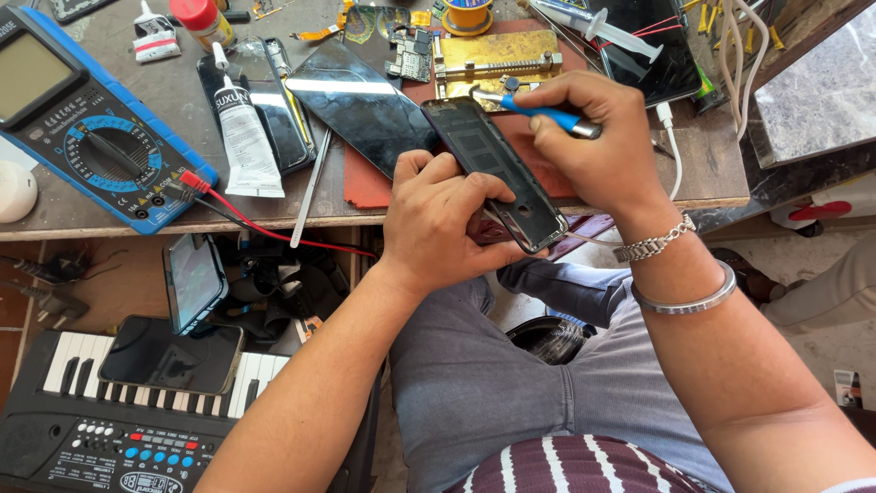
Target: The person holds a phone back housing and scrubs its inner surface with a blue-handled brush, turning the housing to reach different areas. They then use tweezers to pick at residue on the housing and later hold and work on a small component with the tweezers over the workbench.
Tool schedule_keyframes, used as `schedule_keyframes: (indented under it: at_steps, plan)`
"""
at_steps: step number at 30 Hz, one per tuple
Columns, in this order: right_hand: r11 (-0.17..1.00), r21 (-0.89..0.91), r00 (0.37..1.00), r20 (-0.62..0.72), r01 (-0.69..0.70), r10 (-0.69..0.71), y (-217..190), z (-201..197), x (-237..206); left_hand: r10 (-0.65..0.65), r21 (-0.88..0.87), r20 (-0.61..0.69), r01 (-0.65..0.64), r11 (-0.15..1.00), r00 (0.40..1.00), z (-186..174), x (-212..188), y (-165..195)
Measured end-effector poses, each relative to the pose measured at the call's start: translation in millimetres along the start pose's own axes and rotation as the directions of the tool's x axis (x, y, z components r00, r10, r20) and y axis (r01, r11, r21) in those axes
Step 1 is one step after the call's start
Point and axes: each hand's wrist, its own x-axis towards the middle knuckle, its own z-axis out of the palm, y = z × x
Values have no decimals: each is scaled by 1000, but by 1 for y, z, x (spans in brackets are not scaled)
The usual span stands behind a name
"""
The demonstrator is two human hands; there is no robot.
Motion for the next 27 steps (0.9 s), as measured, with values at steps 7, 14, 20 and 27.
schedule_keyframes:
  at_steps: [7, 14, 20, 27]
  plan:
    - [996, 1, 996, 25, -91, 91, 0, 1, 1, -3, -10, -1, 3, 1000, 1000, -1, 0, -1]
    - [995, 12, 994, 46, -99, 98, -2, 1, 1, -5, -12, 7, 5, 1000, 1000, 0, 0, 0]
    - [991, 61, 991, 64, -121, 117, -4, 1, 1, -3, -8, -15, 3, 1000, 1000, 0, 0, 1]
    - [1000, -5, 1000, -4, -15, 15, -5, 2, 2, -4, -6, -5, 4, 1000, 1000, 0, 0, 0]
